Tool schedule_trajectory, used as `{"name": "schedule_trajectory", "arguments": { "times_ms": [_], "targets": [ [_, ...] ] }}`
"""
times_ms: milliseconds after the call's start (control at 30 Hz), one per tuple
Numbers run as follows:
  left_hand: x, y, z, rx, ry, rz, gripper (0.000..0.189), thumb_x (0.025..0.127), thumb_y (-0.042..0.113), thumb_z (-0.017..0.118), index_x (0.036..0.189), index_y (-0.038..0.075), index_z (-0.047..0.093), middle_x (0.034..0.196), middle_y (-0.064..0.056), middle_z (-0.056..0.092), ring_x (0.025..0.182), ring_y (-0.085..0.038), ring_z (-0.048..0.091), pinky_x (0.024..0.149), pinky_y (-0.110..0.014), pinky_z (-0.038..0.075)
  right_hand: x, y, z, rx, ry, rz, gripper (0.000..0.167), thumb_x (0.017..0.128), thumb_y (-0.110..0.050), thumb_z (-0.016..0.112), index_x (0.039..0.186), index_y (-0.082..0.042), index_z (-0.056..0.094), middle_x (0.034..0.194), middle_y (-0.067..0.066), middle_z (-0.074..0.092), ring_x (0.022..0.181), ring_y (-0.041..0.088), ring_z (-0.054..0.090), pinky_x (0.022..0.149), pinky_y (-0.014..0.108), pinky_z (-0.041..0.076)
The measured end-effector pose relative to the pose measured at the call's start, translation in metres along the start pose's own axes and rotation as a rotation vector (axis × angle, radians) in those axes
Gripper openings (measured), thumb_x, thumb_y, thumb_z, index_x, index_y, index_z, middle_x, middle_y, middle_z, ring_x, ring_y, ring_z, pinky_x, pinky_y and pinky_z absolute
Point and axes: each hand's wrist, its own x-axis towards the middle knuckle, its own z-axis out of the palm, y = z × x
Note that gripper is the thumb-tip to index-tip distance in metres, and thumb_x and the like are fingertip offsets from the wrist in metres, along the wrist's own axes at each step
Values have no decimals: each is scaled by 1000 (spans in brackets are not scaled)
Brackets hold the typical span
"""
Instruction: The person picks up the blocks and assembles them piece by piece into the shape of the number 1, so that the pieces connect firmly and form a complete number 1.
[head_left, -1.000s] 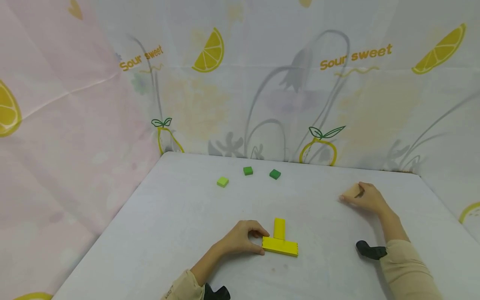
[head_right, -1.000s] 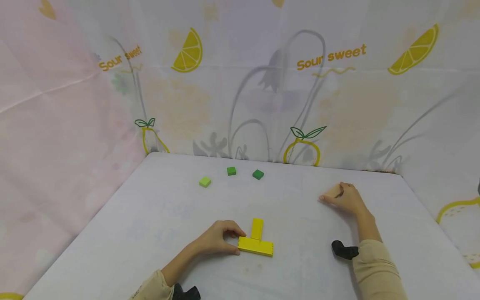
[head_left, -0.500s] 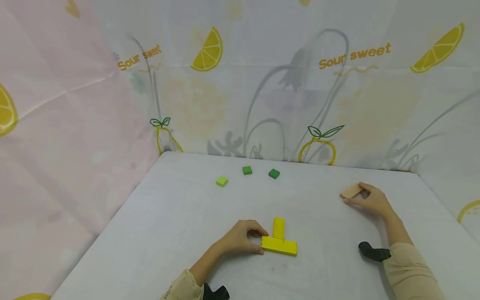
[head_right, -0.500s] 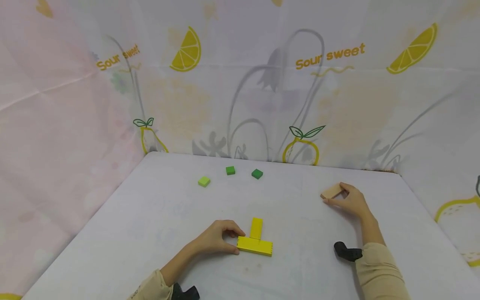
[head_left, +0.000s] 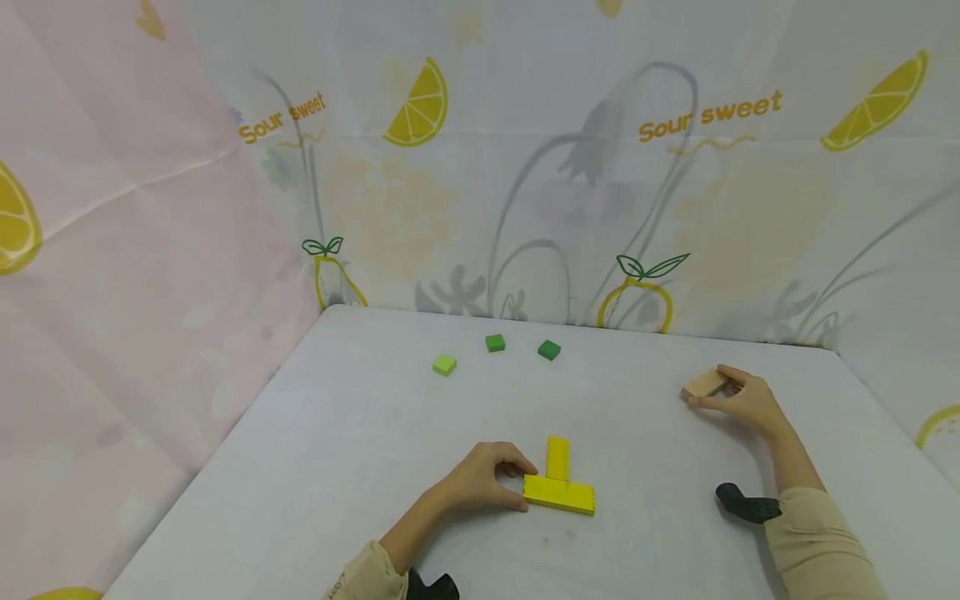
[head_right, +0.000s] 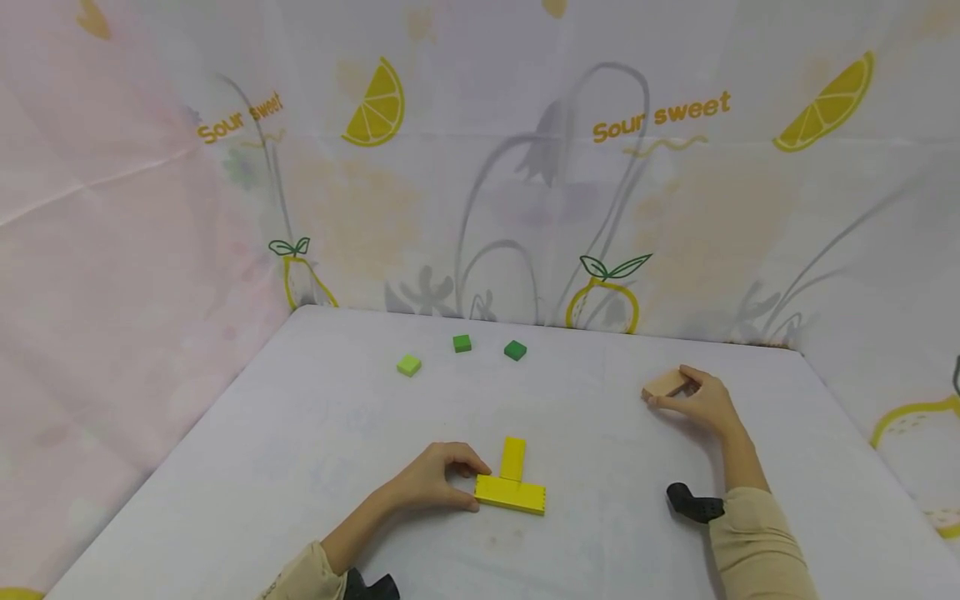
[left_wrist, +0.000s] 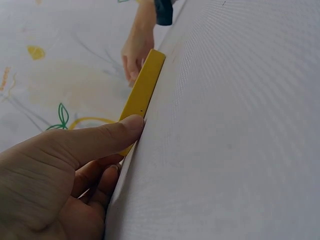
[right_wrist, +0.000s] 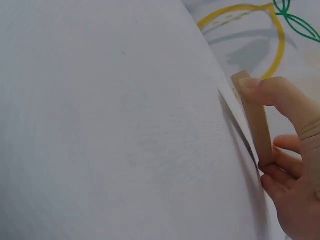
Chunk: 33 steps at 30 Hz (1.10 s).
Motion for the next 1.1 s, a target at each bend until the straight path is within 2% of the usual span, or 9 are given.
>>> {"name": "schedule_trajectory", "arguments": {
  "times_ms": [333, 600, 933, 1100],
  "targets": [
    [0, -2, 1, 0, 4, 12, 37, 68, 10, 84, 101, 3, 70, 96, -4, 68, 84, -3, 56, 79, -19, 48, -1, -6, 4, 17, 20, -12, 84, 81, -26, 72, 138, 16, 28, 140, 39, 27, 123, 55, 32, 99, 59, 31],
    [0, -1, 1, -10, 5, 10, 37, 68, 9, 84, 101, 3, 70, 97, -5, 68, 84, -4, 57, 79, -19, 48, 1, -16, 4, 32, 4, 2, 86, 81, -29, 72, 140, 14, 26, 142, 39, 24, 125, 56, 28, 100, 62, 29],
    [0, -2, 1, -4, 4, -7, 37, 68, 9, 84, 101, 3, 70, 97, -4, 68, 84, -3, 56, 79, -19, 48, 2, -20, 6, 53, 6, -54, 84, 80, -24, 73, 138, 16, 28, 141, 39, 27, 125, 56, 29, 101, 60, 30],
    [0, -2, 1, 4, 5, -7, 36, 68, 10, 84, 101, 3, 70, 97, -4, 68, 84, -3, 56, 79, -19, 48, 2, -25, 9, 45, 16, -107, 82, 78, -20, 75, 136, 19, 30, 139, 39, 31, 124, 54, 31, 102, 58, 30]
  ]
}}
